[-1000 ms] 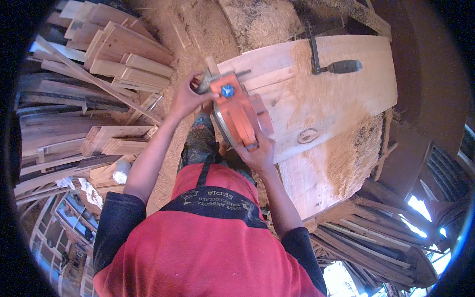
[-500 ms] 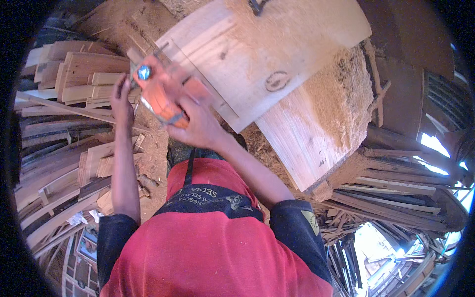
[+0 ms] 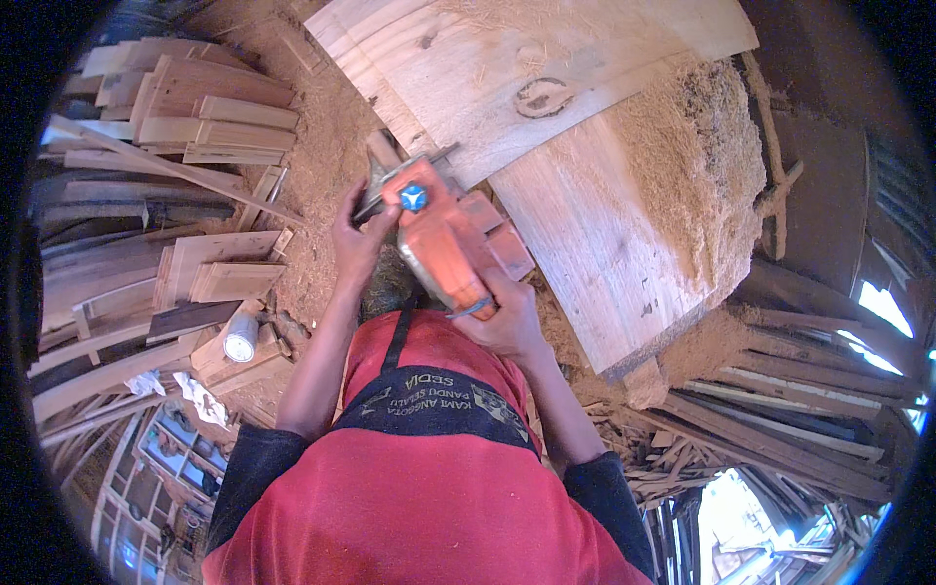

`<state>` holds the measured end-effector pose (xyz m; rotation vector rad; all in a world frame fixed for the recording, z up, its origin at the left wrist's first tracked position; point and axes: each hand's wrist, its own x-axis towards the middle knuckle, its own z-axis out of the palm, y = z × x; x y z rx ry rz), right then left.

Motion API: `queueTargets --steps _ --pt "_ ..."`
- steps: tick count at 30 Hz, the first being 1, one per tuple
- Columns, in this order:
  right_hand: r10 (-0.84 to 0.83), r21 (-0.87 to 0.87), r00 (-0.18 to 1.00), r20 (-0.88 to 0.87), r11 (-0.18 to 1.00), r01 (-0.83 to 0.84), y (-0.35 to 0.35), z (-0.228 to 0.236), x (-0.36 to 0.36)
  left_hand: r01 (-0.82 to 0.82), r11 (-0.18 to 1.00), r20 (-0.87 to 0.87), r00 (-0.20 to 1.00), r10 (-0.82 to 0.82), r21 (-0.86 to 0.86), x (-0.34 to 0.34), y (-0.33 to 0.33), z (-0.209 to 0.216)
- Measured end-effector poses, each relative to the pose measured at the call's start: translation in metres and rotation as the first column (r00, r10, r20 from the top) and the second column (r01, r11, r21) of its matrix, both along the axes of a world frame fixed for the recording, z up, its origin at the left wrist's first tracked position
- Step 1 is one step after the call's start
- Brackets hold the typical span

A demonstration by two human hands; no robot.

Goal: The person planes a wooden board with an electric planer, clears away sawdust, and refines the wood using a chisel.

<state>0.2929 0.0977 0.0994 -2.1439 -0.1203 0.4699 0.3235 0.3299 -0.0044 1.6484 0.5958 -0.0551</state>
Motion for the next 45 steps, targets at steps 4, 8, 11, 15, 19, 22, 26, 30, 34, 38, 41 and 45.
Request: queueTargets --steps 4,8,11,15,19,22,26,30,34,38,41,45 --pt "-0.068 0.057 0.994 0.087 0.996 0.063 -0.007 -0.009 0.013 0.032 0.992 0.034 0.999 -0.036 0.121 0.007 -0.011 -0.025" --pt "-0.036 -0.029 0.998 -0.05 0.999 0.035 -0.008 -0.012 0.018 0.044 0.971 0.057 0.997 -0.059 0.234 0.014 -0.005 -0.025" --pt "-0.018 -0.013 0.999 -0.039 1.0 0.018 0.007 -0.013 0.038 0.029 0.965 0.055 0.998 -0.044 0.26 0.032 0.009 -0.025" --pt "-0.014 0.02 0.999 -0.039 1.0 0.015 0.045 -0.014 0.079 0.027 0.966 0.023 0.999 -0.034 0.257 0.068 0.042 -0.028" --pt "0.032 0.048 0.997 -0.064 0.998 -0.028 0.077 -0.022 0.123 -0.015 0.968 0.083 0.997 -0.006 0.249 0.114 0.081 -0.027" --pt "0.006 0.065 1.0 -0.01 0.998 -0.005 0.117 -0.02 0.161 -0.022 0.971 0.083 0.997 0.002 0.24 0.149 0.114 -0.033" --pt "0.015 0.095 1.0 0.0 0.995 -0.015 0.159 -0.026 0.209 -0.008 0.983 0.047 0.999 -0.001 0.186 0.198 0.158 -0.034" --pt "0.091 0.012 0.978 0.186 0.995 -0.095 0.191 -0.037 0.252 -0.031 0.983 0.073 0.997 0.018 0.178 0.245 0.195 -0.027" --pt "0.094 0.042 0.952 0.291 0.993 -0.111 0.231 -0.04 0.295 0.018 0.979 0.054 0.998 -0.03 0.203 0.286 0.24 -0.035" --pt "0.038 0.182 0.997 0.062 0.982 -0.048 0.224 -0.024 0.288 -0.044 0.964 0.131 0.991 0.009 0.263 0.281 0.229 -0.013" --pt "0.089 0.089 0.986 0.139 0.991 -0.101 0.182 -0.019 0.23 -0.018 0.966 0.102 0.995 -0.009 0.259 0.231 0.189 -0.01" --pt "0.123 -0.168 0.971 0.204 0.982 -0.089 0.099 -0.018 0.122 0.018 0.993 0.023 1.0 -0.021 0.118 0.121 0.094 -0.026"
